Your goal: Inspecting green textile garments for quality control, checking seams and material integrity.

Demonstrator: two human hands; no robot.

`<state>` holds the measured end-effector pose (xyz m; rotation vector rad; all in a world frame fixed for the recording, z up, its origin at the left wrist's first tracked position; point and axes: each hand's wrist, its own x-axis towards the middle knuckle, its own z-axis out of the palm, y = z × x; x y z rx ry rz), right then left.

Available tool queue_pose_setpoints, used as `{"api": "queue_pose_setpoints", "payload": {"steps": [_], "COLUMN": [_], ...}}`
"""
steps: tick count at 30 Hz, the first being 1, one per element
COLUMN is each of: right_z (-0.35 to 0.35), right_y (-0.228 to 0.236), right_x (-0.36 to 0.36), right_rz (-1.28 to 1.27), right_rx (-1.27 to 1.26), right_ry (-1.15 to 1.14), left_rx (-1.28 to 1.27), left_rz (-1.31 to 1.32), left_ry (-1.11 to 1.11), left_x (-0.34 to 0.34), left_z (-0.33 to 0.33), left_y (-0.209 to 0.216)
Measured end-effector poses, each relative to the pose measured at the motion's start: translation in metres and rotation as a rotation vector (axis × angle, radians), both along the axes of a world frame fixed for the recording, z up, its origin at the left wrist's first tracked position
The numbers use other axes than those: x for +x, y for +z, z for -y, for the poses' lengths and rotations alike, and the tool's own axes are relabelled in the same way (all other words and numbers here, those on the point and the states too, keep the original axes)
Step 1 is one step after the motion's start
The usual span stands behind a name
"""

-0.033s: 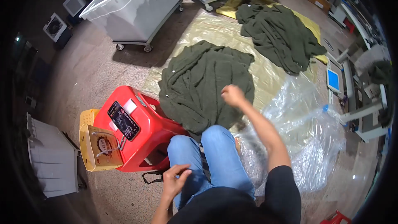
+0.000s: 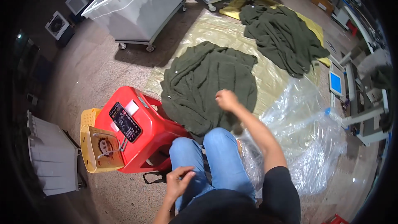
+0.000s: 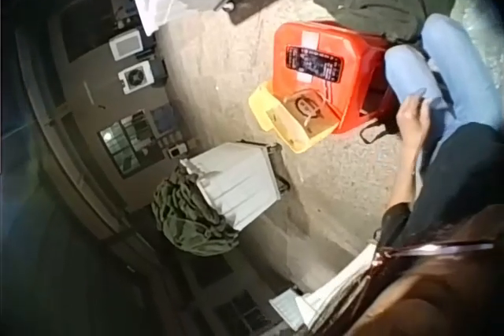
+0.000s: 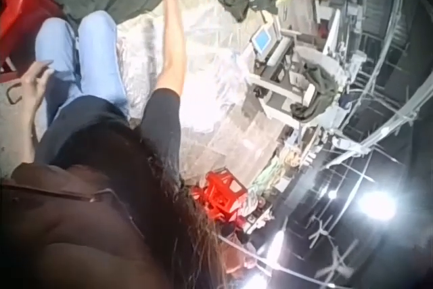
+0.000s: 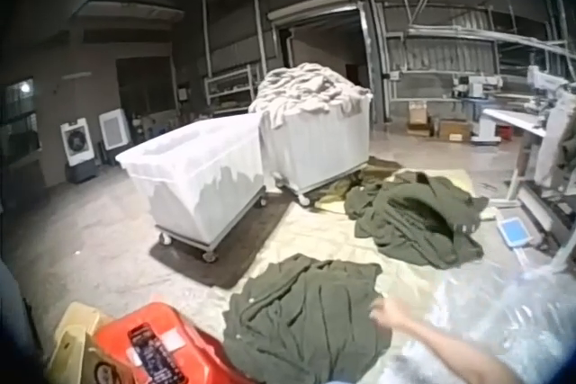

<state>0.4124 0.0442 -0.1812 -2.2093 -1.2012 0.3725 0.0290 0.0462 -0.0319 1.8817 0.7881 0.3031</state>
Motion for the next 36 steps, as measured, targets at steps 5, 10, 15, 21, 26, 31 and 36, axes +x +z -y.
{"api": "queue_pose_setpoints", "payload": {"steps": [5,10,15,21,26,31,36], "right_z": [-0.127,-0.181,-0.162,-0.097,-0.027,0.018,0.071], "right_y": [-0.044,-0.062,-0.084,0.002,0.123,0.216,0.288], "right_x": [-0.093,-0.115,-0.064,-0.055,-0.104,-0.129,-0.107], "right_rz": [0.050,0.353,0.137,-1.098,-1.339,-1.095,-0.008], "right_rx": [0.113,0.087,-0.082,0.299,0.656,0.675,0.583], "right_ry": [0.338,0.272,0.017,-0.135,-0.007,0.259,0.211], "left_rx": [-0.335,-0.435,-0.577,-0.585,0.180,-0.072,0.300], "left_rz": [-0.003,-0.066,-0.064,0.071,0.162,0.458,0.337], "left_ry": [-0.003,-0.063,-0.063,0.202,0.325,0.257,0.381], "left_x": [0.025,0.033,0.047,0.077,0.155,0.183,0.174], "left_z": [0.017,0.012,0.003,-0.004,-0.039,-0.064,-0.069], "left_y": [-0.013,-0.033,-0.062,-0.122,-0.100,-0.151,-0.119]}}
